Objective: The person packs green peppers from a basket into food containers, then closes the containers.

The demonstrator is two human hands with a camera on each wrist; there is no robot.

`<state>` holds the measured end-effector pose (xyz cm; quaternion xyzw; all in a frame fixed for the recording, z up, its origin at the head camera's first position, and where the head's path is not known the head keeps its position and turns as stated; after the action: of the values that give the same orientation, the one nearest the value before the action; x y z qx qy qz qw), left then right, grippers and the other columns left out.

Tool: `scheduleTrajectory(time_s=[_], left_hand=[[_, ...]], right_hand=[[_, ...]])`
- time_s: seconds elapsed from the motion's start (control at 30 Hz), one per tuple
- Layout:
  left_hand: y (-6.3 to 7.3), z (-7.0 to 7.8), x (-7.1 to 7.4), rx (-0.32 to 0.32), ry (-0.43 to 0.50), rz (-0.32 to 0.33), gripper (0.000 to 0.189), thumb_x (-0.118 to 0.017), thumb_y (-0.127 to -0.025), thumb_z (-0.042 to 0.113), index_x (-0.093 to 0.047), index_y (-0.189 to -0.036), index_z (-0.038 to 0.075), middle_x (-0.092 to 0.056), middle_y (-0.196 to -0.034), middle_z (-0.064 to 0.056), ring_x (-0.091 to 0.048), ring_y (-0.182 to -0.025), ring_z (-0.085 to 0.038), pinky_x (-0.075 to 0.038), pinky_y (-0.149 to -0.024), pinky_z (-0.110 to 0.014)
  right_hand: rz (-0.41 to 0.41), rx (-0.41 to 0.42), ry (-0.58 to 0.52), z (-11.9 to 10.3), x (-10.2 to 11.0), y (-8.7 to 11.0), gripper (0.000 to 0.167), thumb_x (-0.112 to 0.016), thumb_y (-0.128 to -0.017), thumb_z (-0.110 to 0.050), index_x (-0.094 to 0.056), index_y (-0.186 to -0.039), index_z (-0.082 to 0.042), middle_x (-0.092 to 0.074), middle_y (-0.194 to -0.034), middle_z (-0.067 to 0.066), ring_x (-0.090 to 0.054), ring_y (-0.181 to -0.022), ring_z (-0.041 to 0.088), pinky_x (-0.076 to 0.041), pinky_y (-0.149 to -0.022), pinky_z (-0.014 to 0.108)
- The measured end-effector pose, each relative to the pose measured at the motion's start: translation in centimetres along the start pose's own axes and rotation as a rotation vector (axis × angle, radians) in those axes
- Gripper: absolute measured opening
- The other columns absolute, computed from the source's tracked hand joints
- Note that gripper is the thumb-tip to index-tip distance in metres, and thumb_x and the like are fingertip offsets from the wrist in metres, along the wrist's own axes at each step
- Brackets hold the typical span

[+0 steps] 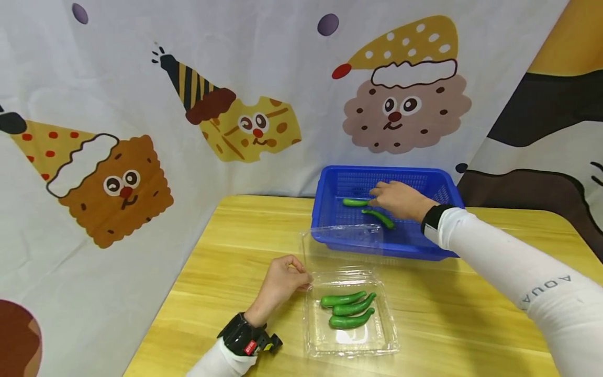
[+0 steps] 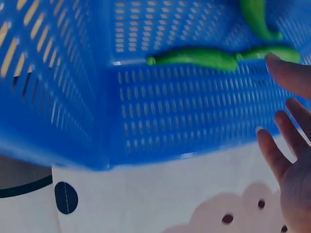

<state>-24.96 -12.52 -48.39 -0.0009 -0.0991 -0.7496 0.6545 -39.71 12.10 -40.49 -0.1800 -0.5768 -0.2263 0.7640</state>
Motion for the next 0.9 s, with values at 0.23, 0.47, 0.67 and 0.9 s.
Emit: scheduleTrajectory(time_s=[0.23,0.47,0.67,0.9], left_hand=[[-0.2,0.0,0.0,-0.007,-0.007,0.005,0.017,-0.075,-0.082,-0.01,-0.061,-0.088,-0.003,-0.076,-0.079,-0.016,-0.075,-0.069,-0.022,-0.068,-0.072,-0.046],[-0.1,0.0,0.0,-0.007,-0.014,0.007,0.016,-0.074,-0.082,-0.01,-0.061,-0.088,-0.003,-0.076,-0.079,-0.016,-0.075,-0.069,-0.022,-0.068,-0.072,-0.045],[0.0,0.2,-0.1,-0.006,-0.008,0.012,0.016,-0.074,-0.082,-0.01,-0.061,-0.088,-0.003,-0.075,-0.079,-0.017,-0.074,-0.068,-0.021,-0.068,-0.069,-0.041],[-0.1,0.1,0.0,0.005,-0.01,0.023,0.017,-0.075,-0.082,-0.01,-0.06,-0.087,-0.002,-0.075,-0.078,-0.016,-0.074,-0.067,-0.02,-0.068,-0.068,-0.038]], right_hand=[[0.012,0.053,0.07,-0.8,-2.1,0.3,0.031,-0.084,-0.079,0.004,-0.083,-0.101,-0.017,-0.065,-0.091,0.007,-0.06,-0.087,0.028,-0.059,-0.068,0.044],[0.032,0.062,0.036,-0.8,-2.9,0.5,0.031,-0.083,-0.072,0.008,-0.082,-0.088,-0.019,-0.066,-0.089,0.004,-0.061,-0.086,0.027,-0.06,-0.065,0.044],[0.027,0.043,-0.008,-0.5,-3.2,0.6,0.029,-0.083,-0.07,0.009,-0.078,-0.08,-0.018,-0.069,-0.087,0.002,-0.062,-0.082,0.025,-0.062,-0.065,0.043],[0.068,0.032,-0.023,-0.4,-3.2,0.7,0.026,-0.084,-0.071,0.003,-0.068,-0.069,-0.017,-0.064,-0.08,0.001,-0.06,-0.078,0.026,-0.06,-0.061,0.043]])
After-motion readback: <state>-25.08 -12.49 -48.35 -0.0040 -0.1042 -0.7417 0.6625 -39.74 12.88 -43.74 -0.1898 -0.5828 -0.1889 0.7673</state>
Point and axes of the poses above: each hand's wrist, its own y-axis away from the middle knuckle, its own x-axis out of the back of the hand, z = x × y, the point moved 9 cm from there along -y, towards the middle knuckle
